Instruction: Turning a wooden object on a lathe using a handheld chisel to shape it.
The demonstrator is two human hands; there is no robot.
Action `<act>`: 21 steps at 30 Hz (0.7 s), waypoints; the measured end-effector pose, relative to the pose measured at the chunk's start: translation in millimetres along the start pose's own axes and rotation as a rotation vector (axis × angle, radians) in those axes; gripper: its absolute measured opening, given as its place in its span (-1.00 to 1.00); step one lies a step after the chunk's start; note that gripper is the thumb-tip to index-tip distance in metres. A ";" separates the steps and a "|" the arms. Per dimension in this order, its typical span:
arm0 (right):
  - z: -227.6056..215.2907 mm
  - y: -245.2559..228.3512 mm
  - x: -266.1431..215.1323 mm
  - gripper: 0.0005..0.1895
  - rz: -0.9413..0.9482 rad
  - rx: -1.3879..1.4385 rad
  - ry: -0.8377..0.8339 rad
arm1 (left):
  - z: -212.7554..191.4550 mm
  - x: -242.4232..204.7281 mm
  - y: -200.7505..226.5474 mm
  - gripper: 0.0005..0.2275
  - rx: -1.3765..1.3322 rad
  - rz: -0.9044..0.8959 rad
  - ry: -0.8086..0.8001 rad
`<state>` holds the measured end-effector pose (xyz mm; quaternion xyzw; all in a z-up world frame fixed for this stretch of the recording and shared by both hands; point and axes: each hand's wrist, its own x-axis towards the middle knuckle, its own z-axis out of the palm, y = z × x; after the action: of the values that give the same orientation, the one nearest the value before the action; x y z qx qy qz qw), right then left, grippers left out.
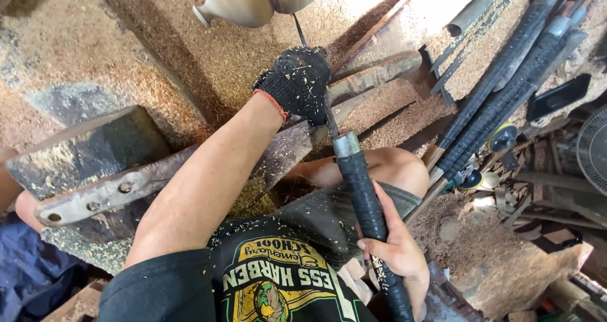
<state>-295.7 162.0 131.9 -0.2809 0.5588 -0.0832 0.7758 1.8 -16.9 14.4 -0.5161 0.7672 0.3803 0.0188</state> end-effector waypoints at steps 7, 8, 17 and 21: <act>-21.6 1.5 4.3 0.23 -0.006 0.012 -0.058 | -1.3 -3.2 4.7 -0.59 0.016 -0.105 -0.022; -24.2 2.0 5.1 0.23 -0.003 0.008 -0.066 | 0.6 -3.7 4.5 -0.59 0.015 -0.114 -0.020; -41.7 2.7 13.1 0.22 0.017 -0.059 -0.072 | 6.8 -7.5 7.3 -0.59 0.012 -0.129 0.122; -47.2 6.3 17.0 0.22 0.017 -0.023 -0.086 | 5.6 -9.5 9.1 -0.56 0.006 -0.132 0.129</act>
<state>-333.9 143.5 104.3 -0.2885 0.5284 -0.0579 0.7964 -3.1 -4.5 19.6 -0.5890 0.7322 0.3420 -0.0039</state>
